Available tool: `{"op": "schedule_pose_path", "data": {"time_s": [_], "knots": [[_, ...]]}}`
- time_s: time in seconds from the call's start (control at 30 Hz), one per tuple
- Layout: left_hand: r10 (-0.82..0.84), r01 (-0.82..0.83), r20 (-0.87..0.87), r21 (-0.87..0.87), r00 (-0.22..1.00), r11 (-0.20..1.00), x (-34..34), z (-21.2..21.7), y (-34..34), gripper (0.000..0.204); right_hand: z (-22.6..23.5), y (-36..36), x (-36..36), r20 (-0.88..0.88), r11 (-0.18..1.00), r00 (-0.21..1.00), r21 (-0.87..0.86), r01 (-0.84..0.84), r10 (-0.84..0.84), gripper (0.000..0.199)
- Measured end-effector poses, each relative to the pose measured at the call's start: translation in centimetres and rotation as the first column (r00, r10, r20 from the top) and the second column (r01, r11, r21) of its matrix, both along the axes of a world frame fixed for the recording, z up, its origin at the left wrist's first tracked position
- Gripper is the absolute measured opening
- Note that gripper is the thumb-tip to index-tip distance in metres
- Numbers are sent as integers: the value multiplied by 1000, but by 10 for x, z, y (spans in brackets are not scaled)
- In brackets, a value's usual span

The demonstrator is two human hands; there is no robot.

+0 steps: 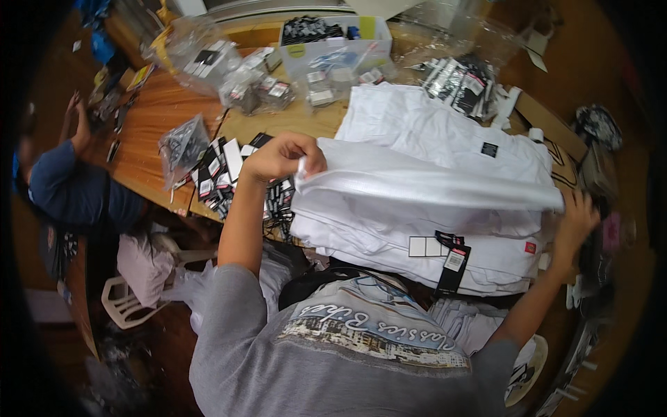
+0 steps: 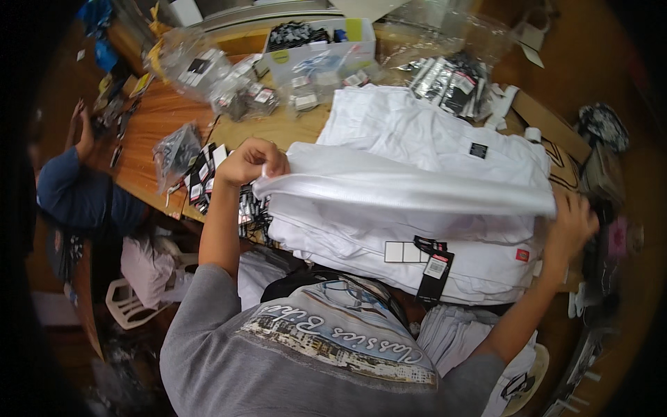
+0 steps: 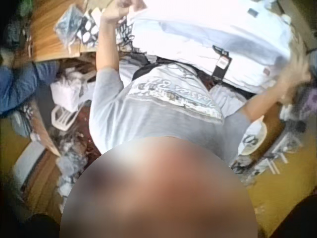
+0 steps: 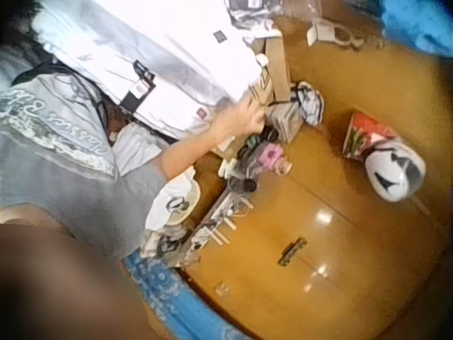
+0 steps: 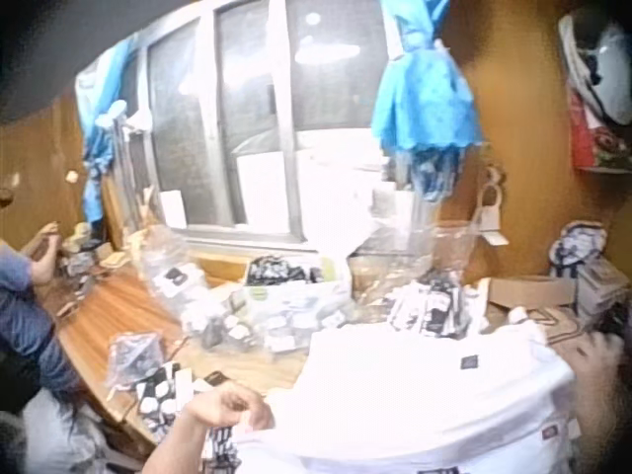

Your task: The person attaches tags to a stack of white t-shirts at a work table. They pick up tags, thread them through the neck of each shirt, and place the tagged shirts into a growing pile. A second person is visible across the table performing similar work.

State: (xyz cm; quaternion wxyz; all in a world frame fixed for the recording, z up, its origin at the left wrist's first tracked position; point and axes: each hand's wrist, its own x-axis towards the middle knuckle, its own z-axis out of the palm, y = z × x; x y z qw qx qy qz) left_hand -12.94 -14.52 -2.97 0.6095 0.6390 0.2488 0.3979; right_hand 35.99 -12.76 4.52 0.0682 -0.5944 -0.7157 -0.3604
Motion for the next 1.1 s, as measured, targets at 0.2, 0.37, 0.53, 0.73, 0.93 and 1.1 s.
{"op": "schedule_pose_path", "data": {"time_s": [0.2, 0.37, 0.53, 0.73, 0.93, 1.1], "knots": [[290, -303, -577, 77, 764, 950, -46, -15, -21, 22, -66, -80, 55, -38, 797, 870, -423, 431, -491, 15], [715, -239, -698, 701, -40, 672, -33, -70, -12, 36, -68, -108, 52, -227, 663, 732, -643, 383, -642, 14], [774, -245, -621, 775, -126, 582, -27, -131, 12, 39, -51, -104, 29, -446, 835, 774, -517, 187, -449, 14], [754, -355, -641, 678, 144, 644, -47, -119, 69, 13, -48, -83, -14, -461, 911, 863, -412, -3, -206, 13], [715, -448, -584, 559, 386, 698, -50, -106, 96, 22, -26, -48, -90, -641, 857, 731, -220, -466, 233, 13], [791, -519, -578, 622, 202, 587, -37, -145, 119, 24, -40, -16, -138, -673, 717, 606, -159, -679, 425, 14]]}}
